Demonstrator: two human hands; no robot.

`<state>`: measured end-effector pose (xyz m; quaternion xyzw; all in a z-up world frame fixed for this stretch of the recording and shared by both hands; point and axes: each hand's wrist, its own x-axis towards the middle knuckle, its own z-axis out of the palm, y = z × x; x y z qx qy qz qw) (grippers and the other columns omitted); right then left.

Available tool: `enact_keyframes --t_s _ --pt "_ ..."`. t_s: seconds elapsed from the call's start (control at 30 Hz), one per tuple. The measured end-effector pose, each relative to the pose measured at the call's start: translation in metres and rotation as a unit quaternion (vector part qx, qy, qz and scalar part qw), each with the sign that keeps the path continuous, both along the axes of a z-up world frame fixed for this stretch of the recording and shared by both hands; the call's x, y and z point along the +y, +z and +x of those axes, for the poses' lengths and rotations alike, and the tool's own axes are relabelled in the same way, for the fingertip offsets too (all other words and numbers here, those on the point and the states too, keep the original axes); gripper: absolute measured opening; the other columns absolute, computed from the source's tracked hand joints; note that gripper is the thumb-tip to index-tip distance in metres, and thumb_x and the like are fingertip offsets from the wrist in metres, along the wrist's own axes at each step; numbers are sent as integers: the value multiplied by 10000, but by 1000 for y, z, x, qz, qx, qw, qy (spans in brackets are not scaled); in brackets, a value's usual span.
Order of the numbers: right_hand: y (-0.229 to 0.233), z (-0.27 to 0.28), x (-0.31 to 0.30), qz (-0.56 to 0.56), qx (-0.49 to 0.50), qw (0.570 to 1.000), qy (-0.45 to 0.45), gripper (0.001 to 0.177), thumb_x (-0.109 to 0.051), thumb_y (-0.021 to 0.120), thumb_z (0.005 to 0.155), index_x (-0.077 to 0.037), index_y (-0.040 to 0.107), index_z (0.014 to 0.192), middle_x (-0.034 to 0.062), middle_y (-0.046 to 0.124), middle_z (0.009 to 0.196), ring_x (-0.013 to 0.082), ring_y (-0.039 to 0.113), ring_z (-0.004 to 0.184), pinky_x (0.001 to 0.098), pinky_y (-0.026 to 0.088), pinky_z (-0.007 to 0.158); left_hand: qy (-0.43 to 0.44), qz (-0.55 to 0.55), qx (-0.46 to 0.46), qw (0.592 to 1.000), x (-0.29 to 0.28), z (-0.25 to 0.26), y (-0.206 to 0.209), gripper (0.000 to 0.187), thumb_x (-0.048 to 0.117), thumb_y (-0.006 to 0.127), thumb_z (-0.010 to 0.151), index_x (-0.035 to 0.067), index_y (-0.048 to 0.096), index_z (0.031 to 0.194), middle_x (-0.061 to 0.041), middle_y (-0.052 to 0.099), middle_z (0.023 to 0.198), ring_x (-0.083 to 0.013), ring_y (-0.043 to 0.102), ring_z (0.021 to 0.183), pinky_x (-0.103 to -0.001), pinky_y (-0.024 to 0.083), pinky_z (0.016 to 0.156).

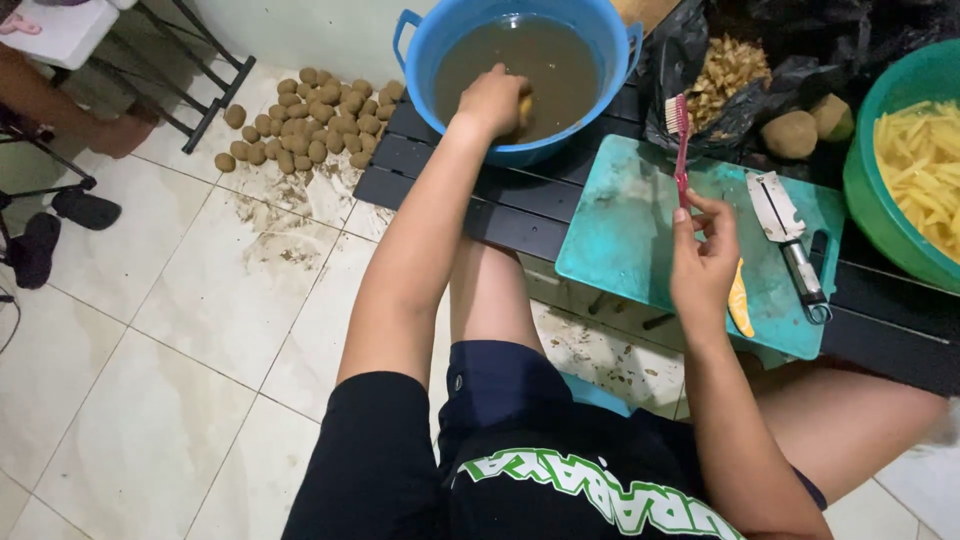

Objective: Washing a potato with a toothbrush in a bowl of water and then peeling it with a knife on a cutting board.

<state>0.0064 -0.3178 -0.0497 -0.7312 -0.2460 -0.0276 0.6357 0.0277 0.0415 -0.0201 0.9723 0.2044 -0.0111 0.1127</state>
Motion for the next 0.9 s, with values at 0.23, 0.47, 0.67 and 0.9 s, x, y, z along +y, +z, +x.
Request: enact_keyframes --t_s 0.23,0.47,0.67,0.9 --pt "-1 5 -18 12 10 1000 -1 186 -157 569 1121 -102 576 1299 39 597 1192 128 496 985 277 425 858 2 -22 11 1000 -5 2 33 510 265 870 781 108 598 1183 -154 661 1201 -375 639 1056 -505 544 820" --pt "-14 6 -33 35 -2 999 -18 165 -117 565 1128 -87 559 1290 36 545 1173 118 465 946 289 416 868 -88 -125 -212 965 11 2 85 355 388 752 874 151 665 1125 -40 693 1075 -173 636 881 -338 496 687" --pt "-11 -10 -41 8 69 997 -38 186 -170 588 1115 -138 599 1297 -23 505 979 55 405 788 217 326 656 -130 -116 -231 957 -4 -7 77 395 350 779 864 114 645 1150 -99 690 1131 -244 653 938 -387 499 706" --pt "-13 -11 -54 25 56 997 -40 183 -137 584 1117 -116 591 1299 -2 516 997 65 462 878 215 390 746 -51 -139 -159 976 -21 -21 52 469 266 833 785 113 678 1200 -121 717 1194 -294 684 1036 -413 545 829"
